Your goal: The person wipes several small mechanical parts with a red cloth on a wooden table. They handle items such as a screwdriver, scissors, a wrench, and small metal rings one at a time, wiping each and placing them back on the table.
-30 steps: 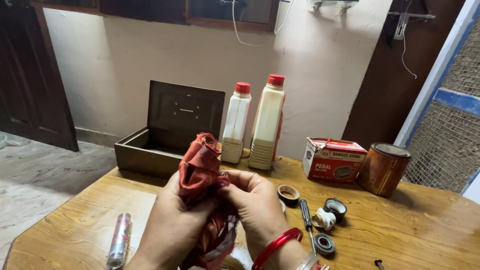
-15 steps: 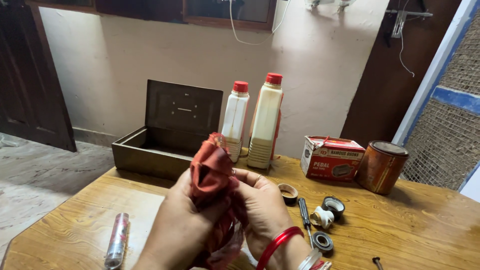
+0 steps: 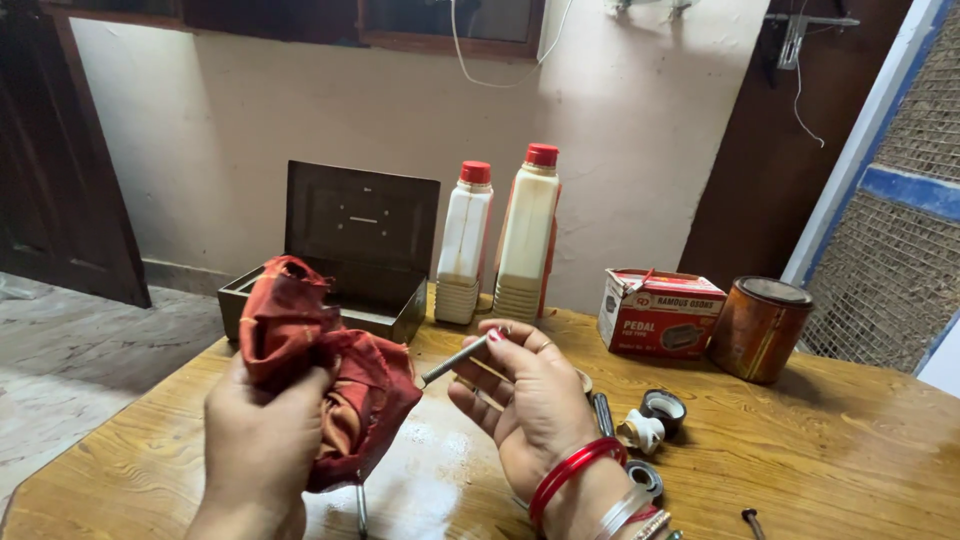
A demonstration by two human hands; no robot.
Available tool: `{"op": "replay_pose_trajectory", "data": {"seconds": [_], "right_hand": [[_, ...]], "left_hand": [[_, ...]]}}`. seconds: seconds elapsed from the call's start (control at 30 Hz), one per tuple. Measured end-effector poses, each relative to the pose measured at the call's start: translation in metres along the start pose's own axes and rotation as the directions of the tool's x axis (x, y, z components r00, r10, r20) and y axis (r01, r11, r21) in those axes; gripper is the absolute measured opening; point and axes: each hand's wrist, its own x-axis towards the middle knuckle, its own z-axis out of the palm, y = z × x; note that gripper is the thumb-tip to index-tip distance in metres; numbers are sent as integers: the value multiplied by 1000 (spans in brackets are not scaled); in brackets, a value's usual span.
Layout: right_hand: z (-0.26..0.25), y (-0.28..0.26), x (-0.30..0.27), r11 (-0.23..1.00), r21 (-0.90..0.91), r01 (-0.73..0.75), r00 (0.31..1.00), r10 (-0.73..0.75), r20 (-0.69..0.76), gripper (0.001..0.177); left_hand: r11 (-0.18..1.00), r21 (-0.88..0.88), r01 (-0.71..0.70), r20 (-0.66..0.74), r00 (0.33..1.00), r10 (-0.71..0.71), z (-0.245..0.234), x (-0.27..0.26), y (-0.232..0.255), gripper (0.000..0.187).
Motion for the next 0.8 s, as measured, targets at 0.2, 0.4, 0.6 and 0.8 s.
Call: {"op": "replay_pose_trajectory", "data": {"seconds": [0.2,0.4,0.6,0.8], "right_hand": [[-4,12,20,986,99,133,970,-109,-217,13],[-3,34,24,981,52,185,975,-177,-135,19],[-1,21,21,936,-33,350,928,-351,-124,19],[5,17,9,968,72,240,971,-239,-28,16]], "left_hand": [[969,-233,85,-110,987,-113,16,-11,11,36],[979,49,-199,226,957,184,33,-18,-18,38],[979,171,-112,71,992,101,18,-11,-14,39],[859,509,-46,288,950,-120,11,-9,-2,42]]}}
